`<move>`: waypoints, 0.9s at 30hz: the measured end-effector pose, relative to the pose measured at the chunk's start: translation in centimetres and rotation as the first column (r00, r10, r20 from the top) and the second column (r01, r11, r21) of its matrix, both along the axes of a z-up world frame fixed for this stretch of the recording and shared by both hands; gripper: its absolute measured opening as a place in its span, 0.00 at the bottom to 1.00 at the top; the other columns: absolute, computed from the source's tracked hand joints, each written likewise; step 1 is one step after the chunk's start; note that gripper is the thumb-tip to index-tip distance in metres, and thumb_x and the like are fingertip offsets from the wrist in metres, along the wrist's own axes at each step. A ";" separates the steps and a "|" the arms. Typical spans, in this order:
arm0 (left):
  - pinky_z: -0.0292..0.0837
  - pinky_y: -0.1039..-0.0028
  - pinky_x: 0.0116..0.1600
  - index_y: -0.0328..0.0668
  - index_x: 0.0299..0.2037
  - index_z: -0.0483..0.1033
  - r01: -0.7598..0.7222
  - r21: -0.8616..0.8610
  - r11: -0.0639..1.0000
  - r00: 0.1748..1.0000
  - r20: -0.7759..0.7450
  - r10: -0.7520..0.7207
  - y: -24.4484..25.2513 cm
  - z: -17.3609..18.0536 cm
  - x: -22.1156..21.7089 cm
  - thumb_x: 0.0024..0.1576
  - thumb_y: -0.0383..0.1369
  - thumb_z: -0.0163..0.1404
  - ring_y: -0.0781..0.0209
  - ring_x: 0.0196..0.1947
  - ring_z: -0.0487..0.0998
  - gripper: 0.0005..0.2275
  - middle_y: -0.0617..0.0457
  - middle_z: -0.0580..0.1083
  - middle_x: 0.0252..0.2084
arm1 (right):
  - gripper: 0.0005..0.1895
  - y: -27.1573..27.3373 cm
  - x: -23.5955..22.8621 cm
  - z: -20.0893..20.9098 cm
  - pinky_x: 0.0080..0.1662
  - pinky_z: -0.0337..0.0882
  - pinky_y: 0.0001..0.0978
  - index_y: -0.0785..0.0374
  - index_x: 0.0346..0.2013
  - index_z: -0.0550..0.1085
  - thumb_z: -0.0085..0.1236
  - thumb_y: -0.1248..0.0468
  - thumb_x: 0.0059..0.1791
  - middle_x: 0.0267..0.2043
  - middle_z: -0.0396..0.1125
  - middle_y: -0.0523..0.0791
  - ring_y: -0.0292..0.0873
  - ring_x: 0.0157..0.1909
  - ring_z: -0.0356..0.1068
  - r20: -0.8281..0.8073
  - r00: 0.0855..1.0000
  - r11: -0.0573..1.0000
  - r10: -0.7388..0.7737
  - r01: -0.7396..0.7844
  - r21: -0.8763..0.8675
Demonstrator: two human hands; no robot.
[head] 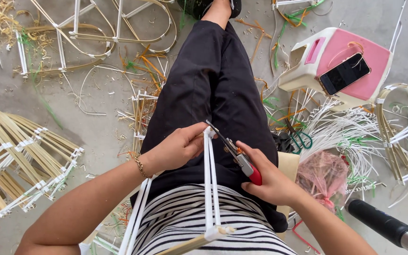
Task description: Assembling and cutting bamboo strips to construct lantern or decorative frames.
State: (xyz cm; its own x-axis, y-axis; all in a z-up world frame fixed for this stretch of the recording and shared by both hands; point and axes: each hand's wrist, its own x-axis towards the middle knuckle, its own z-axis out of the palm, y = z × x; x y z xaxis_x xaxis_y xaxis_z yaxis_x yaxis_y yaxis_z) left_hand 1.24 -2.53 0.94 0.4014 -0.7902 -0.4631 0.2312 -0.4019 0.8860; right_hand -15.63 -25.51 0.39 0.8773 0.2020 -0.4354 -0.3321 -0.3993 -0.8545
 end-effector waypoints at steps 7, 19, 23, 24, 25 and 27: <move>0.57 0.82 0.25 0.41 0.51 0.75 -0.028 0.010 1.000 0.998 -0.048 0.028 0.3 -2.4 0.0 0.67 0.29 0.42 0.75 0.20 0.58 0.09 0.63 0.62 0.21 | 0.36 0.5 0.1 -2.9 0.55 0.70 0.38 0.60 0.64 0.64 0.62 0.63 0.40 0.47 0.74 0.49 0.49 0.51 0.75 0.000 0.996 0.995 -0.085 0.085 -0.055; 0.60 0.81 0.23 0.51 0.50 0.73 -0.497 -0.221 0.839 0.798 0.264 0.542 12.6 -3.4 20.3 0.64 0.30 0.43 0.74 0.21 0.64 0.09 0.60 0.65 0.28 | 0.45 3.3 3.9 -1.2 0.59 0.61 0.50 0.62 0.67 0.62 0.67 0.62 0.36 0.62 0.59 0.55 0.60 0.63 0.61 0.241 0.924 0.848 0.296 -0.139 -0.511; 0.63 0.79 0.25 0.44 0.35 0.68 -0.898 -0.211 0.386 0.322 0.282 0.904 18.9 -10.4 27.1 0.70 0.39 0.48 0.71 0.20 0.63 0.12 0.60 0.64 0.25 | 0.37 4.7 5.7 -2.0 0.59 0.66 0.43 0.57 0.68 0.62 0.64 0.57 0.46 0.70 0.56 0.54 0.53 0.65 0.62 0.628 0.737 0.953 0.248 -0.070 -0.294; 0.69 0.78 0.23 0.44 0.33 0.71 -0.938 -0.103 0.331 0.269 0.387 0.882 18.8 -10.6 26.6 0.65 0.39 0.49 0.71 0.18 0.70 0.10 0.59 0.69 0.24 | 0.36 5.1 6.3 -2.0 0.56 0.70 0.39 0.64 0.72 0.61 0.61 0.66 0.49 0.72 0.58 0.54 0.48 0.62 0.67 0.493 0.867 0.997 0.069 -0.075 -0.007; 0.69 0.78 0.23 0.44 0.33 0.71 -0.952 -0.099 0.289 0.231 0.389 0.892 18.5 -9.9 23.6 0.65 0.39 0.49 0.71 0.18 0.70 0.10 0.59 0.69 0.24 | 0.36 5.6 7.1 -2.0 0.56 0.70 0.39 0.64 0.72 0.61 0.61 0.66 0.49 0.72 0.58 0.54 0.48 0.62 0.67 0.490 0.865 0.993 0.106 -0.119 -0.004; 0.63 0.72 0.22 0.48 0.47 0.66 -0.903 -0.274 0.331 0.299 0.152 0.942 16.5 -8.5 18.5 0.65 0.38 0.42 0.67 0.21 0.65 0.06 0.55 0.66 0.31 | 0.44 6.3 8.6 -2.1 0.29 0.67 0.25 0.62 0.75 0.53 0.64 0.62 0.48 0.64 0.66 0.49 0.33 0.26 0.62 0.232 0.957 0.983 -0.176 0.157 0.097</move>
State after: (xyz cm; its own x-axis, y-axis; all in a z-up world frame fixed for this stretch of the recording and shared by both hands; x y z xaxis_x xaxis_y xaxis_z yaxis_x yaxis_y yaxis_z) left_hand 19.73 14.01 -7.59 0.9765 0.1422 -0.1622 0.1586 0.0361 0.9867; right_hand -7.05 -19.22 -1.69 0.9777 0.0691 -0.1982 -0.1710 -0.2857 -0.9429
